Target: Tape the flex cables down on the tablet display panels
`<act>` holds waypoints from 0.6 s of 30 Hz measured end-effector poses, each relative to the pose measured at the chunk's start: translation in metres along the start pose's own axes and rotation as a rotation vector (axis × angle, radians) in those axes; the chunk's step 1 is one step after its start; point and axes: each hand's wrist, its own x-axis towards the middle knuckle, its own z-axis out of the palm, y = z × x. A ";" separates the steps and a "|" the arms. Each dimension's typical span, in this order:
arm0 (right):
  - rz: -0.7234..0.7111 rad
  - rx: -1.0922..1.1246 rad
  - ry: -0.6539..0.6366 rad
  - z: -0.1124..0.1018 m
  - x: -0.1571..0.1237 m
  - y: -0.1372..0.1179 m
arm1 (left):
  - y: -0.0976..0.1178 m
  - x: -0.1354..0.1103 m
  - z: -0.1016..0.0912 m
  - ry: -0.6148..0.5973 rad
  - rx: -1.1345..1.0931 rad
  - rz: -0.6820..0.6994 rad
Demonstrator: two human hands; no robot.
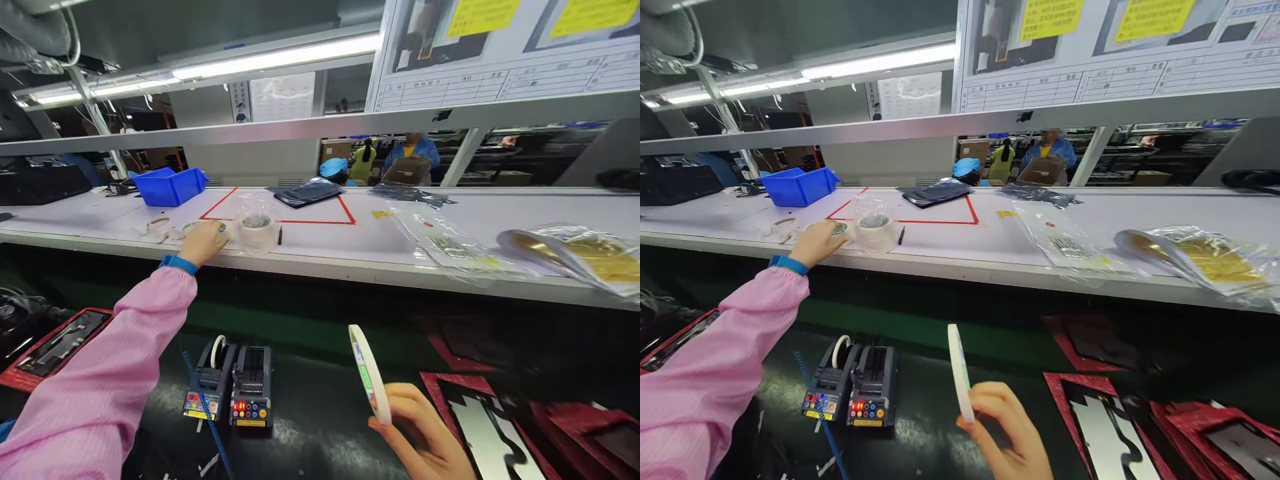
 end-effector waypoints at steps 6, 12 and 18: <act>-0.056 0.048 -0.153 0.030 -0.008 -0.014 | 0.098 -0.159 -0.010 -0.224 -0.611 0.355; -0.083 0.115 -0.257 0.068 -0.026 -0.030 | 0.144 -0.249 -0.003 -0.421 -1.213 0.279; -0.142 -0.028 -0.370 0.065 -0.038 -0.045 | 0.144 -0.288 0.023 -0.400 -1.718 -0.068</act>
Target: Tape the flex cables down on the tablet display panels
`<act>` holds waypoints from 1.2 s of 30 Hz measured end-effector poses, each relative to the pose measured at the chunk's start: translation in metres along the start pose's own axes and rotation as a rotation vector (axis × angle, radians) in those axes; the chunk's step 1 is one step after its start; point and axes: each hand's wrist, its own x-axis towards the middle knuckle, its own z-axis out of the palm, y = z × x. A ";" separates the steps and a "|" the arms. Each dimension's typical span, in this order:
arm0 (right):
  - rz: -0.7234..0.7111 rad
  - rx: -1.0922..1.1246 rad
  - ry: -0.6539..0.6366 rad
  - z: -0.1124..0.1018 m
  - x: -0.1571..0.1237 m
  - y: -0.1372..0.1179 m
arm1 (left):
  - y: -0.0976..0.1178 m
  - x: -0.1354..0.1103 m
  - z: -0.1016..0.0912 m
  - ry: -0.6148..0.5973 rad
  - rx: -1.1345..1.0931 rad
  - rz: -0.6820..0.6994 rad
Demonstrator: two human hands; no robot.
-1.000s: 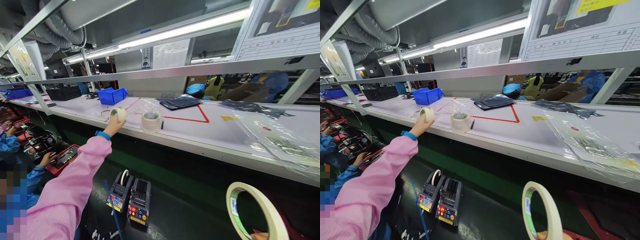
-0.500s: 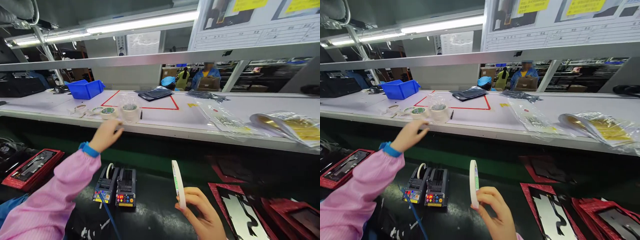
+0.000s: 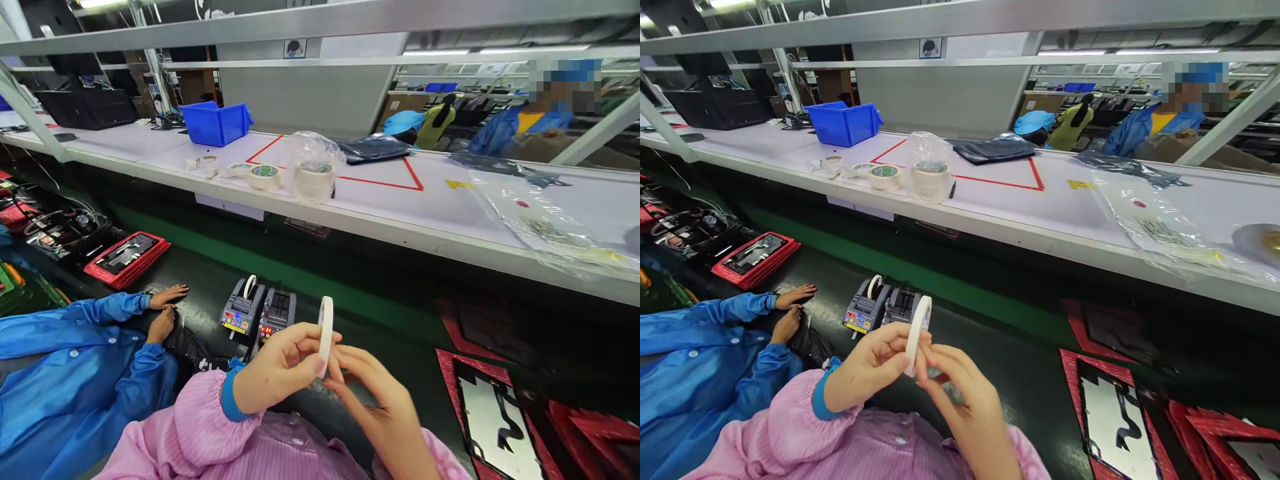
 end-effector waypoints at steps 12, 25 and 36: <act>-0.290 -0.283 0.269 -0.006 0.015 -0.035 | 0.011 -0.020 0.011 0.156 0.880 0.228; -0.426 -0.565 0.296 0.005 0.019 -0.025 | 0.004 -0.018 0.018 0.226 1.333 0.194; -0.217 -0.386 0.334 0.018 0.017 -0.006 | -0.003 -0.019 0.016 0.210 1.424 0.129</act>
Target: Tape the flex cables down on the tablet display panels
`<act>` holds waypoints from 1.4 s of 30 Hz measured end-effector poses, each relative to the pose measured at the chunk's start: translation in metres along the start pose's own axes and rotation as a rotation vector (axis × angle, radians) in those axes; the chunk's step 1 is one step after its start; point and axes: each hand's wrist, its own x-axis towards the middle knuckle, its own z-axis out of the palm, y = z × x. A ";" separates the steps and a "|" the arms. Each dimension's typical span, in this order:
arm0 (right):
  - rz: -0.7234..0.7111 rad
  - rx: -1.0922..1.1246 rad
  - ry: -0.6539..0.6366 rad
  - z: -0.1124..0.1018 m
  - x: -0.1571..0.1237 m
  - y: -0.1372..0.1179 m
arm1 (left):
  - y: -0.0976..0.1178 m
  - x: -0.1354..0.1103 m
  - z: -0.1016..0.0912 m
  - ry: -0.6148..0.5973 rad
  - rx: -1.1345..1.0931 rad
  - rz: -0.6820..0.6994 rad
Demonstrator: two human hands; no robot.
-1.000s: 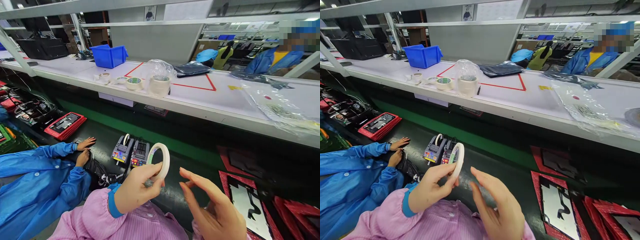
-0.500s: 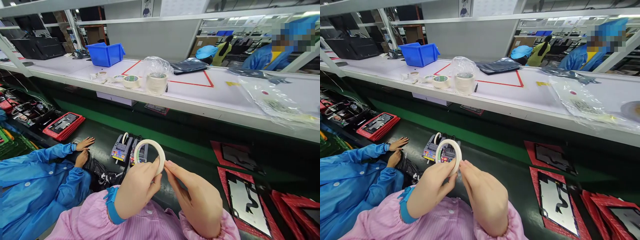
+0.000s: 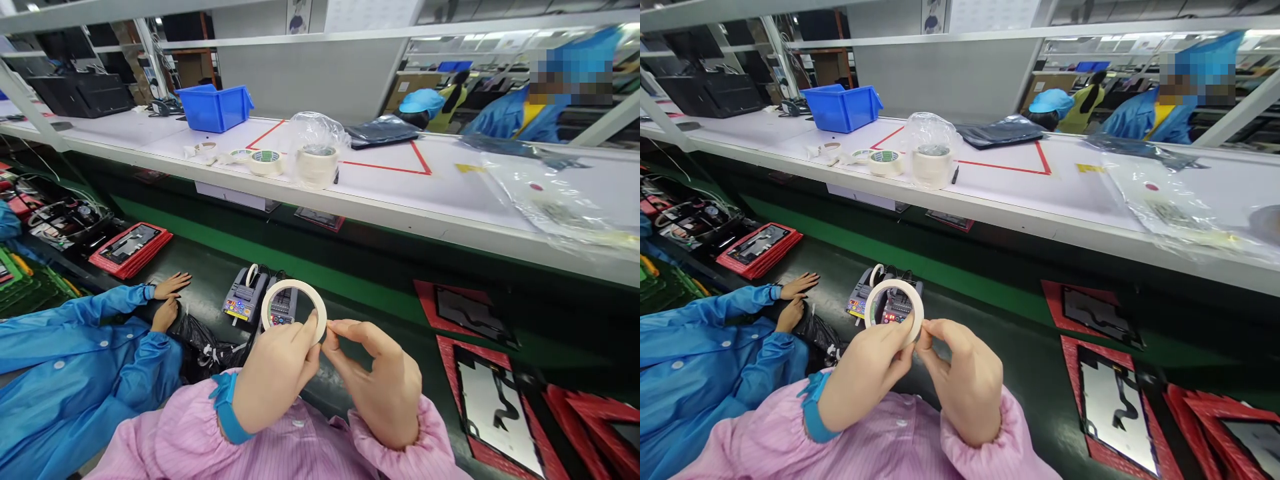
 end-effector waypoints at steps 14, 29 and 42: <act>0.684 0.498 -0.542 -0.019 -0.010 0.031 | -0.045 -0.029 0.033 -0.274 -0.785 -0.425; 0.325 0.064 -0.747 0.028 -0.052 -0.008 | -0.055 -0.032 0.071 -0.656 -1.538 -0.904; 0.229 0.234 -0.700 0.033 -0.092 0.078 | -0.080 -0.039 0.094 -0.503 -1.655 -1.053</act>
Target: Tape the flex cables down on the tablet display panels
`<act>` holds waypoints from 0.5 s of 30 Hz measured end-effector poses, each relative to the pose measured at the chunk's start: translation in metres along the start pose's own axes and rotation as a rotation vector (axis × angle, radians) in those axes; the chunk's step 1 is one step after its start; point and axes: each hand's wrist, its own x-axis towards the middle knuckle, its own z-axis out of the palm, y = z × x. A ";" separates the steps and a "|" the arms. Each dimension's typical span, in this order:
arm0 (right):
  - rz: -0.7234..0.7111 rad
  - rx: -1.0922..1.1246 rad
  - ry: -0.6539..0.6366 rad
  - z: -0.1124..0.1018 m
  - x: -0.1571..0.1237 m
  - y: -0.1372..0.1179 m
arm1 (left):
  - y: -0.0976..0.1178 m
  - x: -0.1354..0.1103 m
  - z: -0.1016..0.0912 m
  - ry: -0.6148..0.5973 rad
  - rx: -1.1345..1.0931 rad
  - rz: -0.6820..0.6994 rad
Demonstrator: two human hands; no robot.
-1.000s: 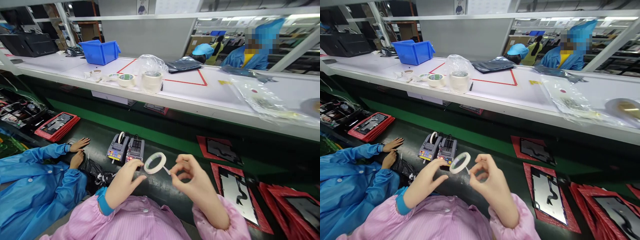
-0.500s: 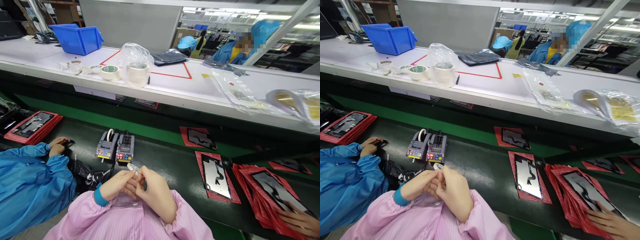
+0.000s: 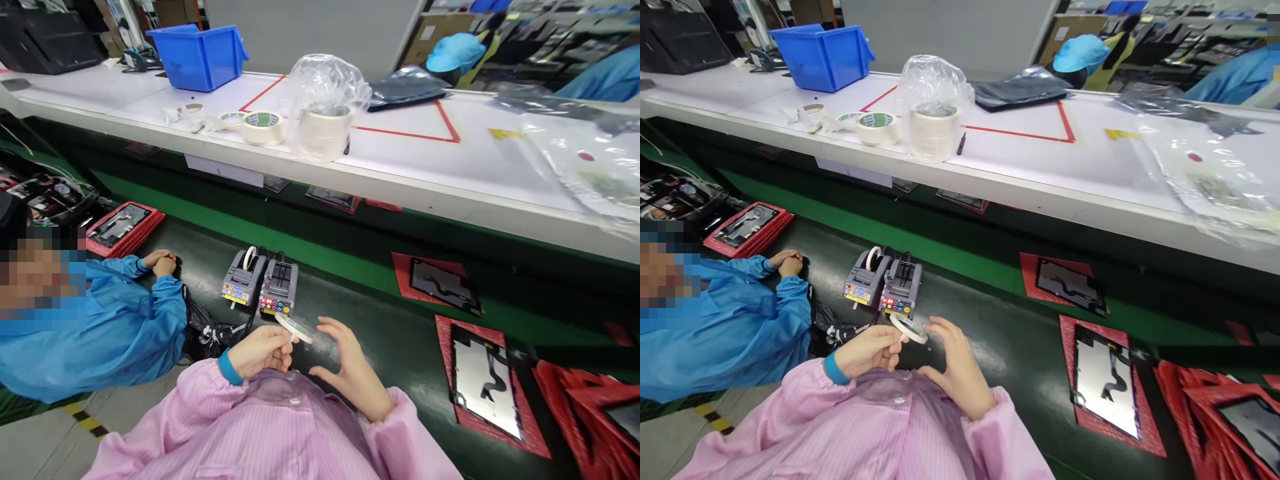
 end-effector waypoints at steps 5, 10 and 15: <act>0.073 0.057 0.238 0.064 -0.005 0.042 | 0.002 -0.002 0.001 -0.062 -0.012 -0.013; 0.028 -0.005 0.206 0.060 0.011 0.045 | 0.003 -0.004 0.000 -0.097 0.012 -0.011; -0.056 -0.251 0.134 0.034 0.014 0.037 | 0.005 -0.008 -0.006 -0.017 0.130 0.008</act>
